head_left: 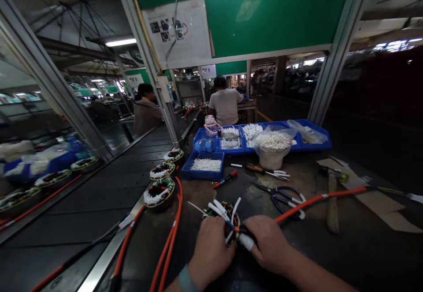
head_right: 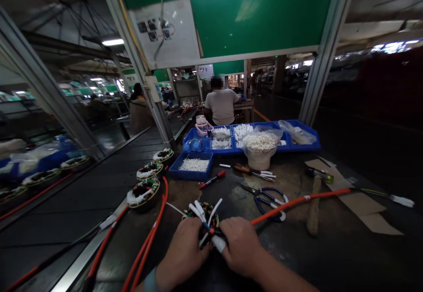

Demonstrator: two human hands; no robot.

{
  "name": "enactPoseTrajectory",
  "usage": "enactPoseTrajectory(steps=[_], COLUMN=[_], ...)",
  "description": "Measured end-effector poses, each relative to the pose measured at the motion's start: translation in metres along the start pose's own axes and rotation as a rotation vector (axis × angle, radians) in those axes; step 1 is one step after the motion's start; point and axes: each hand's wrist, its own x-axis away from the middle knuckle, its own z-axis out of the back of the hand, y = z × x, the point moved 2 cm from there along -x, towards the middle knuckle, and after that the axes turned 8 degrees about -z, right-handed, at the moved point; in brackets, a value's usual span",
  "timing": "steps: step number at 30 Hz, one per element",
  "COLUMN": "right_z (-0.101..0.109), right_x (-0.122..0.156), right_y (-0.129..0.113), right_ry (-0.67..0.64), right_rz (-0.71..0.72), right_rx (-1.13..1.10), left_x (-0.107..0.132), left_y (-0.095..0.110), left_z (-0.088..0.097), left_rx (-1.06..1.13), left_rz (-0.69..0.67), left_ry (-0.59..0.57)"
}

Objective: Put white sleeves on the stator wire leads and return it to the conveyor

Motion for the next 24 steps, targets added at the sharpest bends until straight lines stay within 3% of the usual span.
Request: enactPoseTrajectory(steps=[5, 10, 13, 16, 20, 24], right_z=[0.001, -0.021, -0.029, -0.023, -0.017, -0.025], right_x=[-0.007, -0.009, -0.005, -0.006, -0.009, -0.008], right_y=[0.004, 0.017, 0.023, 0.022, 0.02, 0.024], right_ry=[-0.018, -0.108, -0.149, -0.184, -0.186, -0.141], right_rz=[0.012, 0.029, -0.001, 0.01, 0.008, -0.012], right_rx=[0.024, 0.044, 0.036, 0.043, 0.045, -0.001], left_x=[0.002, 0.009, 0.015, 0.021, 0.024, 0.027], left_y=[0.0, -0.003, -0.008, -0.011, -0.005, 0.008], left_z=[-0.003, -0.006, -0.002, -0.002, -0.018, -0.027], left_rx=[0.031, 0.034, 0.052, 0.03, -0.05, -0.104], left_rz=[0.019, 0.018, -0.177, -0.354, -0.3, -0.263], left_ry=[0.017, 0.081, 0.097, 0.117, 0.244, 0.331])
